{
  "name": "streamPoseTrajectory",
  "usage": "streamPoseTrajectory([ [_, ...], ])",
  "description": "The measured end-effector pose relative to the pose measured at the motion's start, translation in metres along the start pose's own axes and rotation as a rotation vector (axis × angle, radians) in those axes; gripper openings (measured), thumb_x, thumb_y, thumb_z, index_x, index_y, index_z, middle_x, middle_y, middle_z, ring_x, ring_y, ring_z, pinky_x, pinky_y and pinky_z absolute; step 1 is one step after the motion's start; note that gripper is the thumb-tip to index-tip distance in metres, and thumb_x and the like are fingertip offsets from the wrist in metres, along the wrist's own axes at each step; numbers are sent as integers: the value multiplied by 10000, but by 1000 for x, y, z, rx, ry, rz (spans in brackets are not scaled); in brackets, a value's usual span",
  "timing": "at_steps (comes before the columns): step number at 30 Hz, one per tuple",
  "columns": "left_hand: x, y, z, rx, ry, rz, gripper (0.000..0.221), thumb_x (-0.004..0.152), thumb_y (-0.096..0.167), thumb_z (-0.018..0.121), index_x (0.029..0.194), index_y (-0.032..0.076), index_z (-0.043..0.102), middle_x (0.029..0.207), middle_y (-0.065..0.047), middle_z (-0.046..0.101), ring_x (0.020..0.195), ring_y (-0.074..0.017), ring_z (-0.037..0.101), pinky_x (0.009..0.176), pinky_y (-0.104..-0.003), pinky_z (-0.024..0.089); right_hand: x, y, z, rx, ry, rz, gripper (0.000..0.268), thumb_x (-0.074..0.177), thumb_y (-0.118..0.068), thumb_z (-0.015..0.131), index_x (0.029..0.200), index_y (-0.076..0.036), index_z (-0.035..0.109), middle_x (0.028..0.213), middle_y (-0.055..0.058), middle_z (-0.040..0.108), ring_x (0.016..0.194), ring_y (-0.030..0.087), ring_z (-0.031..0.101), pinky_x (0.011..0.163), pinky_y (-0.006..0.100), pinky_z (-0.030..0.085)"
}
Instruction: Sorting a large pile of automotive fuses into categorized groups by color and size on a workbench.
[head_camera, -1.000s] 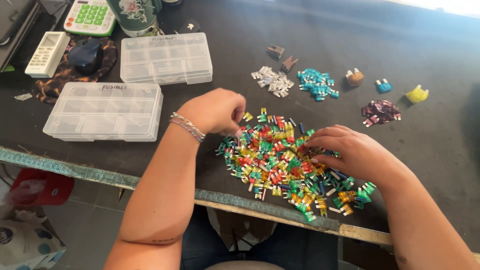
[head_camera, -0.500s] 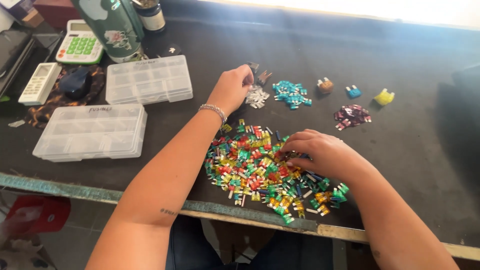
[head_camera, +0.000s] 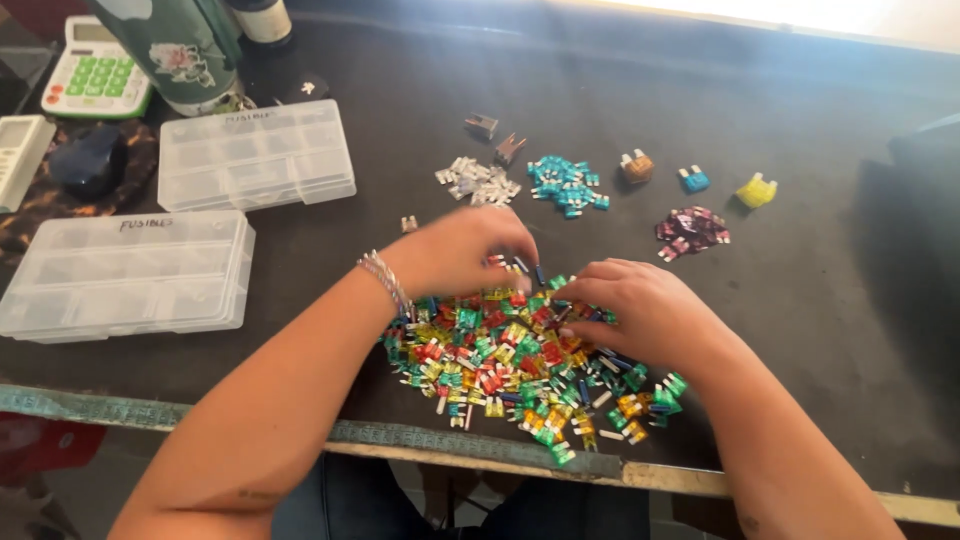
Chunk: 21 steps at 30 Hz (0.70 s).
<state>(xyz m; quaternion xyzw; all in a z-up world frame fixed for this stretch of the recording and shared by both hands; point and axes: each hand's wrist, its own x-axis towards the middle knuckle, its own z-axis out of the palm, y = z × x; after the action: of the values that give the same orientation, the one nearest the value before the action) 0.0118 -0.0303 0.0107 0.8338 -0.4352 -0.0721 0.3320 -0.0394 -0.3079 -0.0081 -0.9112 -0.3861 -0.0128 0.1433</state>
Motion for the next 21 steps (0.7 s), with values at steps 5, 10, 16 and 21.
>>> streamPoseTrajectory([
  [5,-15,-28,2,96,-153,-3,381,820,372,827,1090,124,723,1139,-134,691,1113,-382,642,985,-496,529,1,-3,0,-5,-33,0,380,865,-484,755,1114,-199,716,1024,9,703,995,249,696,811,422,573],
  [10,-14,-43,3,86,-151,-71,360,784,353,858,1043,145,722,1103,-72,689,1012,-299,705,899,-441,585,4,-3,-1,-4,-55,9,397,856,-476,757,1141,-204,714,1127,2,684,1060,247,677,820,423,576],
  [16,-17,-30,6,63,-185,-27,161,848,343,790,921,210,736,940,-40,703,965,-301,724,856,-431,589,4,-7,0,21,-68,-14,360,877,-448,743,1146,-210,722,1132,5,690,1062,261,670,818,418,587],
  [21,-16,-19,1,108,-187,-94,221,856,386,788,1003,225,749,990,-14,710,1017,-260,718,867,-412,591,5,-15,1,30,-27,-43,367,855,-431,773,1116,-176,730,1125,19,707,1074,270,680,822,423,583],
])
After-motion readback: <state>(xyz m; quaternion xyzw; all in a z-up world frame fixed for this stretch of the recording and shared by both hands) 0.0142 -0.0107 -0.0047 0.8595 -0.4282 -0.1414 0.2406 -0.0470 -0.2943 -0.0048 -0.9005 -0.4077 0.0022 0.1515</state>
